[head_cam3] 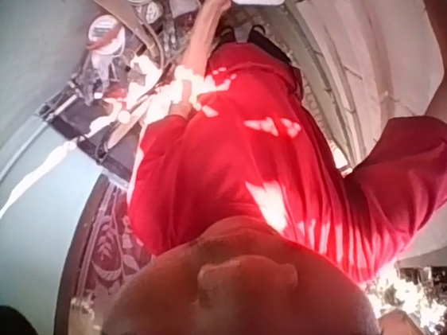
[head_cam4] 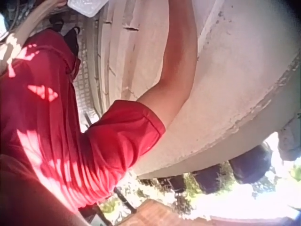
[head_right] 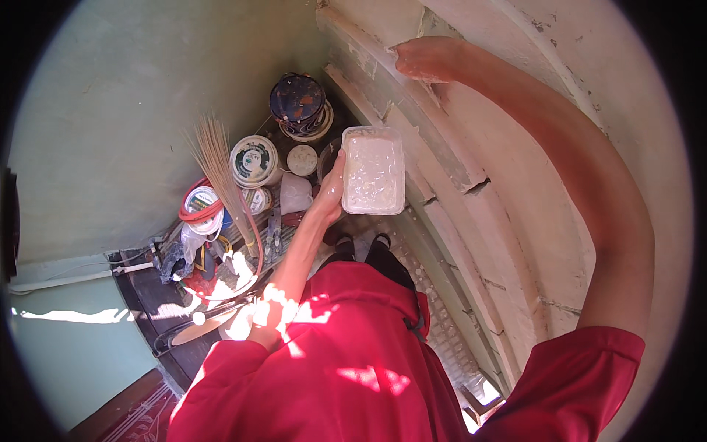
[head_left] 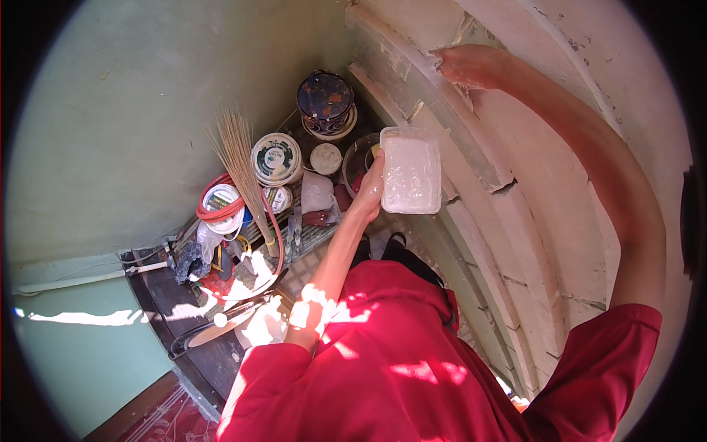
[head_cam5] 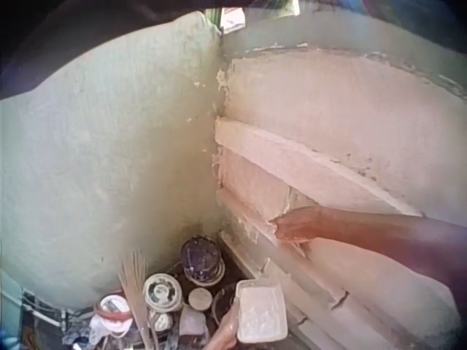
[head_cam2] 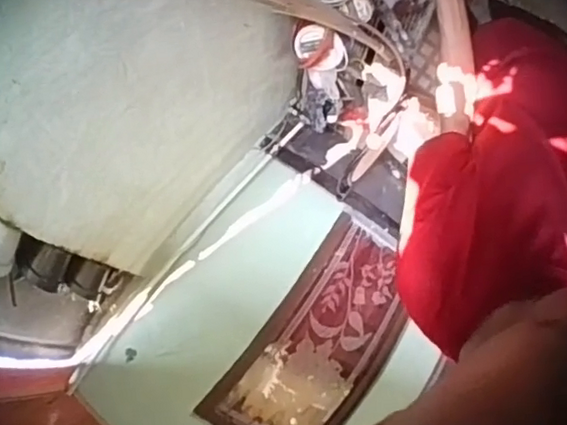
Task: Applying patching compound to fill cracks or holes in a textured wall using a small scraper tool.
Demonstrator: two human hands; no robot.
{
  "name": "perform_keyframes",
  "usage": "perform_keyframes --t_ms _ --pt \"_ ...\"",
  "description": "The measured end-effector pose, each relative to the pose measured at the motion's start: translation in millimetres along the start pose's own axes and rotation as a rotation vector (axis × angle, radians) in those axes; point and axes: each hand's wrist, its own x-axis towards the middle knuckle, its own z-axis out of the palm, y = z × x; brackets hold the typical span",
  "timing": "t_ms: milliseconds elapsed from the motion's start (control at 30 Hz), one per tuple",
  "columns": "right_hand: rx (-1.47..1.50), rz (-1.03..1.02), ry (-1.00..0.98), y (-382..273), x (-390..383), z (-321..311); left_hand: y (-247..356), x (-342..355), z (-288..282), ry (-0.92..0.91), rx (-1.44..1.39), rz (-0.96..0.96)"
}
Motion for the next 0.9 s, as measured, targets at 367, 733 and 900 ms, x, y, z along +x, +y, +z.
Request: perform_keyframes --t_ms 367,733,900 --pt "0.065 0.049 0.02 -10.5 -21.5 -49.7 -8.4 -2.7 -10.9 0.042 -0.047 0.058" --pt "0.142 -0.013 0.356 3.4 -24.8 -31.7 -9.3 -9.6 -10.1 0.04 -0.023 0.068" --pt "0.041 0.059 0.108 -3.0 -19.4 0.4 -8.3 -9.3 -4.3 0.005 -0.016 0.061"
